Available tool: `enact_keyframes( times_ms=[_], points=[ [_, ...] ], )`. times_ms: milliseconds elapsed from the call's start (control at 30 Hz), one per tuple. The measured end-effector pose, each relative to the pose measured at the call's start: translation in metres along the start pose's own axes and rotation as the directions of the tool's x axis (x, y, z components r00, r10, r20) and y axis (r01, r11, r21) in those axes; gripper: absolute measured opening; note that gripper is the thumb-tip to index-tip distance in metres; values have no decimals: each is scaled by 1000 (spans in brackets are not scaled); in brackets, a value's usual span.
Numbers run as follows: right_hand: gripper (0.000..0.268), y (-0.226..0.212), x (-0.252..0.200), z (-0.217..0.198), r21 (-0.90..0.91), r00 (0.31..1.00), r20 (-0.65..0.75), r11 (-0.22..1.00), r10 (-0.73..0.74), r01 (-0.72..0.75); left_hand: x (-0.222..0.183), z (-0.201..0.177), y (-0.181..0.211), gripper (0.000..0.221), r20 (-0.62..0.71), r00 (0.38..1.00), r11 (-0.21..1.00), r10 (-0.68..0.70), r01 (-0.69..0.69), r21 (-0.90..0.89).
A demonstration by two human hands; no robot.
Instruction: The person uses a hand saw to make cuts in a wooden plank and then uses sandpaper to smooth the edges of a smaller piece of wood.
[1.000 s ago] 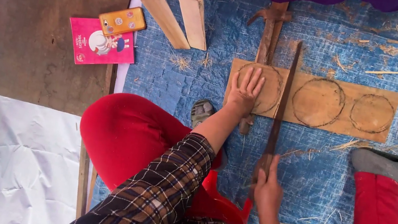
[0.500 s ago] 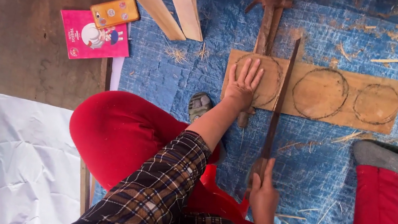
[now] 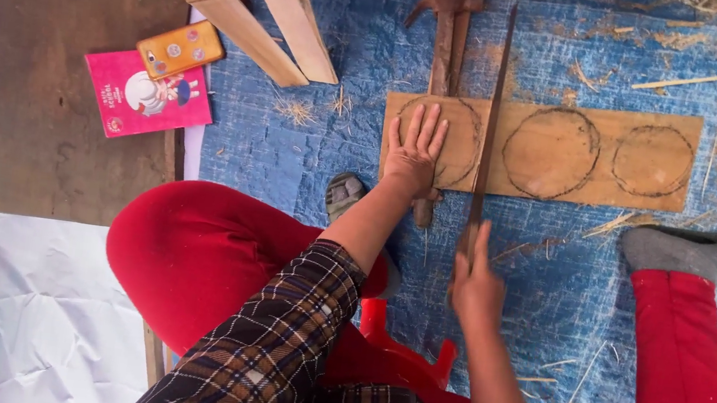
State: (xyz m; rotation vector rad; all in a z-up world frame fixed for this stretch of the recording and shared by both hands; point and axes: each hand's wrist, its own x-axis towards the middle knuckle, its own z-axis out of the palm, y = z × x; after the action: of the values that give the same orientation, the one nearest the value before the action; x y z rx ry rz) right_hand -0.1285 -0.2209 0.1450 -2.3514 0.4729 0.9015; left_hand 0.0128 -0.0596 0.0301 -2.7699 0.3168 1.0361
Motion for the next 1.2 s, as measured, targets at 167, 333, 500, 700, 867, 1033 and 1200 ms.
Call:
enact_keyframes(
  times_ms=[167,333,500,700,867,1033,1200],
  points=[
    [72,48,-43,21,72,992,84,992,96,-102,1,6,2,142,-2,1000,1000,2,-2,5],
    [69,12,19,8,-50,997,-19,996,-81,80,2,4,2,144,0,1000,1000,-11,11,2],
    [66,-15,71,-7,51,997,-49,996,-65,67,-3,1,3,141,12,1000,1000,-21,21,5],
    [69,3,-28,-2,103,993,84,990,86,-94,0,2,1,141,0,1000,1000,-21,21,-10],
    [71,37,-50,10,115,976,160,979,147,-166,-5,2,3,135,21,1000,1000,-9,10,-24],
    [67,8,11,-6,52,1000,-8,999,13,-13,6,7,6,141,-9,1000,1000,-22,22,-16],
    [66,-11,70,-9,24,986,-102,991,-129,132,0,0,5,138,-1,1000,1000,-23,23,-3]
  ],
)
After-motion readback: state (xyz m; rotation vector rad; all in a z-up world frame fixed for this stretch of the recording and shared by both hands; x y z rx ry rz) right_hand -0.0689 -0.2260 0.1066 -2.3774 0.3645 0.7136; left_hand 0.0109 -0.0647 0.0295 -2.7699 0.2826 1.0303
